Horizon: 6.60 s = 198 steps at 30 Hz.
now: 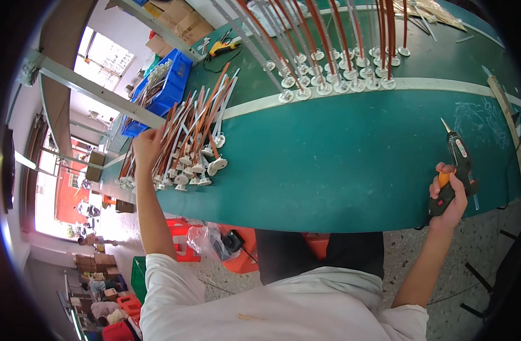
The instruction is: Assembling plastic rods onto circular plastic bases using a hot glue gun.
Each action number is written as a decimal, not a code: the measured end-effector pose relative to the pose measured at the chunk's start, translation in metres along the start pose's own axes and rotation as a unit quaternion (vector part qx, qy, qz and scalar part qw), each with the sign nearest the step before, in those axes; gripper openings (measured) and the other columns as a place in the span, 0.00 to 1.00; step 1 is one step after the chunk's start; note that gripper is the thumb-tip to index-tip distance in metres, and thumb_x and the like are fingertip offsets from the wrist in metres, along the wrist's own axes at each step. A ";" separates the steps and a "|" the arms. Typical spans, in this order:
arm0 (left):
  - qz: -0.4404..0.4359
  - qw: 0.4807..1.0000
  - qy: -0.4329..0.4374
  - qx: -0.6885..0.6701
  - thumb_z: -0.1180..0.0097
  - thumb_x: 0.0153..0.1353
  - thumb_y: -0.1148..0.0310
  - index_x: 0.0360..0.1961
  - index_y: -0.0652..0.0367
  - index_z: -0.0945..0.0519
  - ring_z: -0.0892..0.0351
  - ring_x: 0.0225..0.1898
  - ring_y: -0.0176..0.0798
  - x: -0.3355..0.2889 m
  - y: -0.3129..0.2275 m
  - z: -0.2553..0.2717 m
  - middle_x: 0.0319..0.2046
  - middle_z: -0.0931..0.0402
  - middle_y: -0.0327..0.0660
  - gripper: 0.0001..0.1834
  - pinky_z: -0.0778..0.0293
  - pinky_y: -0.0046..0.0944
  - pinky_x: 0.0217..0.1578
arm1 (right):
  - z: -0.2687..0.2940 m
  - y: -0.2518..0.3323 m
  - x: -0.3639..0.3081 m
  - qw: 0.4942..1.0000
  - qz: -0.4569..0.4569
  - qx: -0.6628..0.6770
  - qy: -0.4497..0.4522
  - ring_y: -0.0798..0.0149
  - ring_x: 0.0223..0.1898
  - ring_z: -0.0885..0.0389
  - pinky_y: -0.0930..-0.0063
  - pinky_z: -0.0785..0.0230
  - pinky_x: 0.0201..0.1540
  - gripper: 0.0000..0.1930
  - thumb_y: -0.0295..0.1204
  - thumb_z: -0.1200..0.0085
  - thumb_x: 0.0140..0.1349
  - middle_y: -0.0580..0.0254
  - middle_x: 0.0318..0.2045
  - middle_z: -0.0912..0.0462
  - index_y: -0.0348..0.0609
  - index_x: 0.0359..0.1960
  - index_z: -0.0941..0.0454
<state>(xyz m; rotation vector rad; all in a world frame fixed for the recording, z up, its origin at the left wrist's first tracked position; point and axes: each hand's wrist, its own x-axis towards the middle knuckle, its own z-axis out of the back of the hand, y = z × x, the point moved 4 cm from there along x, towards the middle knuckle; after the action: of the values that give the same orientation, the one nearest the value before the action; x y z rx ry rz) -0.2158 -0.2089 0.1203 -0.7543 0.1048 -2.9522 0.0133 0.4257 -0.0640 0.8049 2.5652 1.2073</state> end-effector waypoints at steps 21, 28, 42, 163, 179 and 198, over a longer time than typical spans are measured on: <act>-0.141 0.983 0.121 0.004 0.38 0.56 0.66 0.41 0.62 0.15 0.18 0.34 0.58 -0.025 0.044 -0.035 0.30 0.18 0.54 0.14 0.24 0.48 0.38 | 0.005 -0.002 0.003 0.999 0.012 -0.029 0.005 0.72 0.26 0.29 0.81 0.34 0.27 0.11 0.26 0.53 0.67 0.52 0.43 0.24 0.40 0.50 0.33; -0.149 0.989 0.014 0.015 0.41 0.49 0.72 0.48 0.58 0.18 0.20 0.44 0.59 -0.033 0.093 -0.029 0.41 0.18 0.55 0.22 0.24 0.51 0.46 | 0.010 -0.002 0.006 0.998 0.026 -0.048 0.014 0.72 0.26 0.28 0.81 0.33 0.27 0.11 0.26 0.53 0.67 0.50 0.43 0.23 0.39 0.50 0.32; 0.024 0.975 0.155 0.160 0.33 0.51 0.63 0.38 0.54 0.13 0.16 0.37 0.53 -0.042 0.094 0.019 0.32 0.15 0.49 0.13 0.21 0.50 0.40 | 0.013 -0.003 0.006 0.999 0.008 -0.044 0.010 0.73 0.27 0.29 0.81 0.34 0.28 0.12 0.27 0.53 0.67 0.51 0.44 0.23 0.39 0.50 0.31; 0.115 0.787 -0.267 -0.544 0.54 0.72 0.72 0.47 0.68 0.34 0.16 0.36 0.40 -0.098 0.043 -0.003 0.36 0.18 0.54 0.09 0.21 0.34 0.38 | -0.038 -0.028 -0.080 0.977 0.022 -0.202 0.069 0.68 0.25 0.27 0.78 0.34 0.28 0.10 0.21 0.53 0.62 0.48 0.44 0.21 0.34 0.44 0.24; -0.020 0.660 -0.063 -0.749 0.56 0.74 0.70 0.47 0.57 0.32 0.23 0.35 0.38 -0.111 0.035 0.003 0.36 0.22 0.47 0.05 0.23 0.42 0.41 | -0.044 -0.032 -0.078 0.959 0.039 -0.265 0.090 0.72 0.27 0.26 0.78 0.35 0.29 0.09 0.23 0.50 0.65 0.53 0.44 0.19 0.37 0.44 0.23; -0.119 0.904 0.032 -0.409 0.47 0.66 0.81 0.43 0.68 0.28 0.15 0.42 0.44 -0.118 -0.045 0.017 0.39 0.17 0.52 0.07 0.20 0.39 0.48 | -0.059 -0.029 -0.095 0.958 0.022 -0.270 0.096 0.68 0.34 0.22 0.74 0.28 0.34 0.09 0.24 0.49 0.63 0.51 0.45 0.20 0.36 0.44 0.23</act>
<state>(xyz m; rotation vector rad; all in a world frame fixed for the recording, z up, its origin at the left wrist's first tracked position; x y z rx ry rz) -0.1079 -0.1528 0.0835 -0.7646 1.4138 -3.1016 0.0582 0.3203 -0.0527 0.6415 2.1693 1.9595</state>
